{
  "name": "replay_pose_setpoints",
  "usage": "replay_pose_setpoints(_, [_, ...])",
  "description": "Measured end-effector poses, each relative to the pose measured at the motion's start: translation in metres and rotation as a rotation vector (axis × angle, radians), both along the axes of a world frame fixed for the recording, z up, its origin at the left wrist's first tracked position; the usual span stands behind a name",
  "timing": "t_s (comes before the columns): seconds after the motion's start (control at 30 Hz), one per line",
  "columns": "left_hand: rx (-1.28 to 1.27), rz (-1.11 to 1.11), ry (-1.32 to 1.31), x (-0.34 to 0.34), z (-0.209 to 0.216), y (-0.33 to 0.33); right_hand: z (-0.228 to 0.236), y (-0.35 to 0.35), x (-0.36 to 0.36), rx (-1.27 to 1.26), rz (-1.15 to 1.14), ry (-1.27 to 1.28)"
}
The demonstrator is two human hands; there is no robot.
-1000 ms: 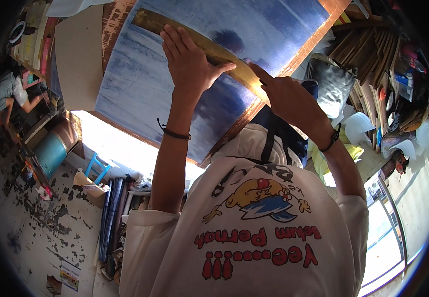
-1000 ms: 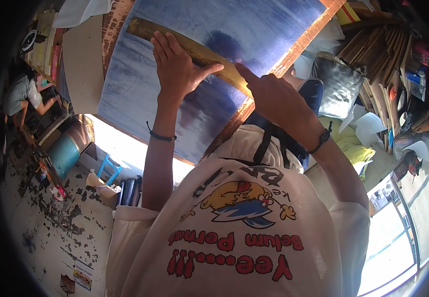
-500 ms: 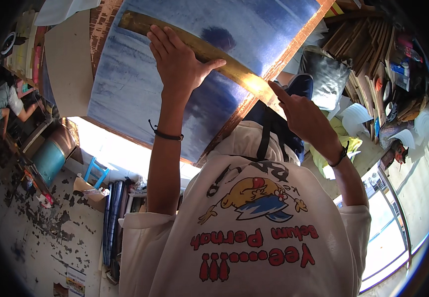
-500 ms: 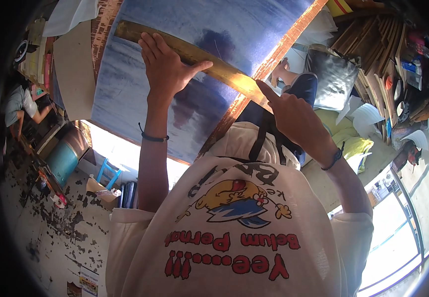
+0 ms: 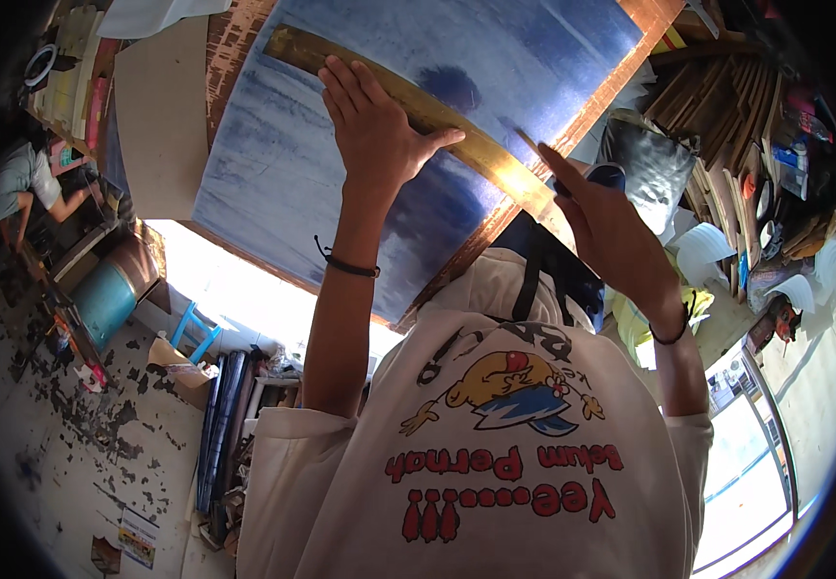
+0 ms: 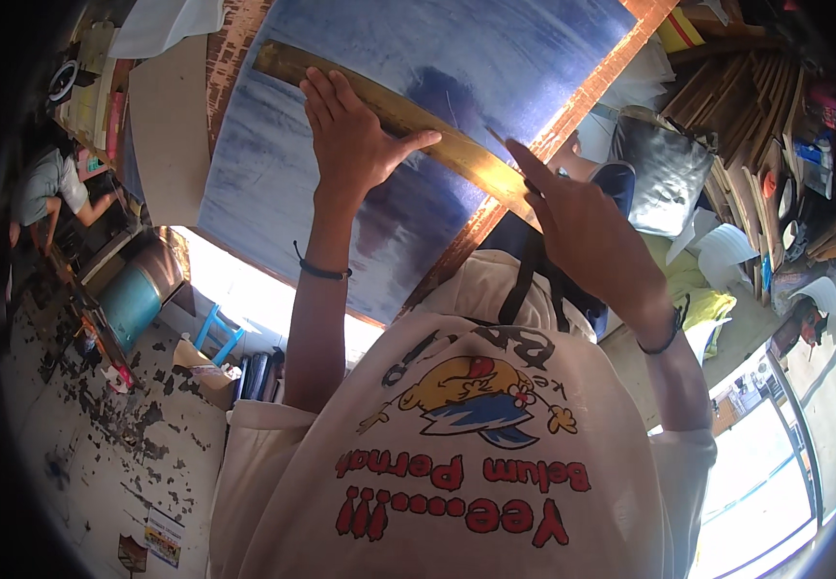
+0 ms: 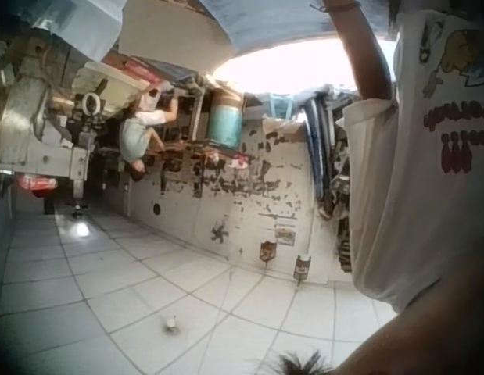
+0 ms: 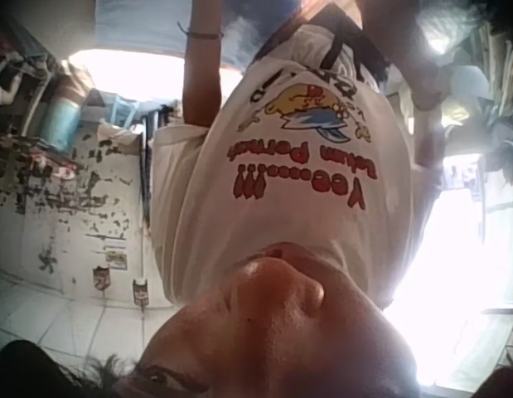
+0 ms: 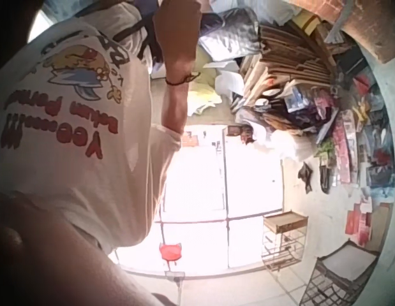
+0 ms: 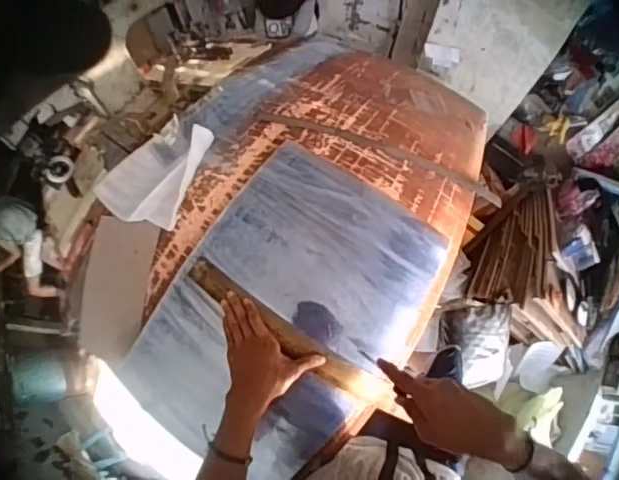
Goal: The person aligns wooden and metal rulers over a sheet of material and cuts along the edges using a utility knife.
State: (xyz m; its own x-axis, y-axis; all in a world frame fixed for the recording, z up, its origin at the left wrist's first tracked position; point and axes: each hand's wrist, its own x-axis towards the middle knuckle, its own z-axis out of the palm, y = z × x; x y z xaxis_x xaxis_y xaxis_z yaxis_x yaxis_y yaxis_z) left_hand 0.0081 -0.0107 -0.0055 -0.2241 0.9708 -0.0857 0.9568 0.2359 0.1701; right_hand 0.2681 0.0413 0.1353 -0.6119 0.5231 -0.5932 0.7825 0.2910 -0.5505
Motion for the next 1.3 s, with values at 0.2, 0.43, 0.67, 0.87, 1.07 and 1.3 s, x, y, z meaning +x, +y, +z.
replay_pose_setpoints(0.2, [0.036, -0.015, -0.007, 0.008, 0.001, 0.009, -0.071, 0.050, -0.115, 0.359, 0.009, 0.360])
replay_pose_setpoints(0.43, [-0.045, -0.024, 0.046, 0.004, 0.010, 0.007, -0.110, 0.065, -0.183, 0.523, 0.320, 0.241])
replay_pose_setpoints(0.67, [-0.049, 0.004, -0.027, 0.005, 0.011, 0.007, -0.114, 0.069, -0.196, 0.486, 0.276, 0.275])
replay_pose_setpoints(0.87, [-0.021, -0.038, 0.055, 0.002, 0.002, 0.005, -0.097, 0.067, -0.206, 0.155, 0.052, 0.341])
replay_pose_setpoints(1.07, [0.023, -0.092, 0.113, -0.001, -0.010, 0.001, -0.095, 0.058, -0.212, 0.204, 0.029, 0.256])
replay_pose_setpoints(1.3, [0.033, -0.068, 0.084, 0.001, -0.002, -0.001, -0.070, 0.059, -0.187, 0.171, 0.067, 0.207])
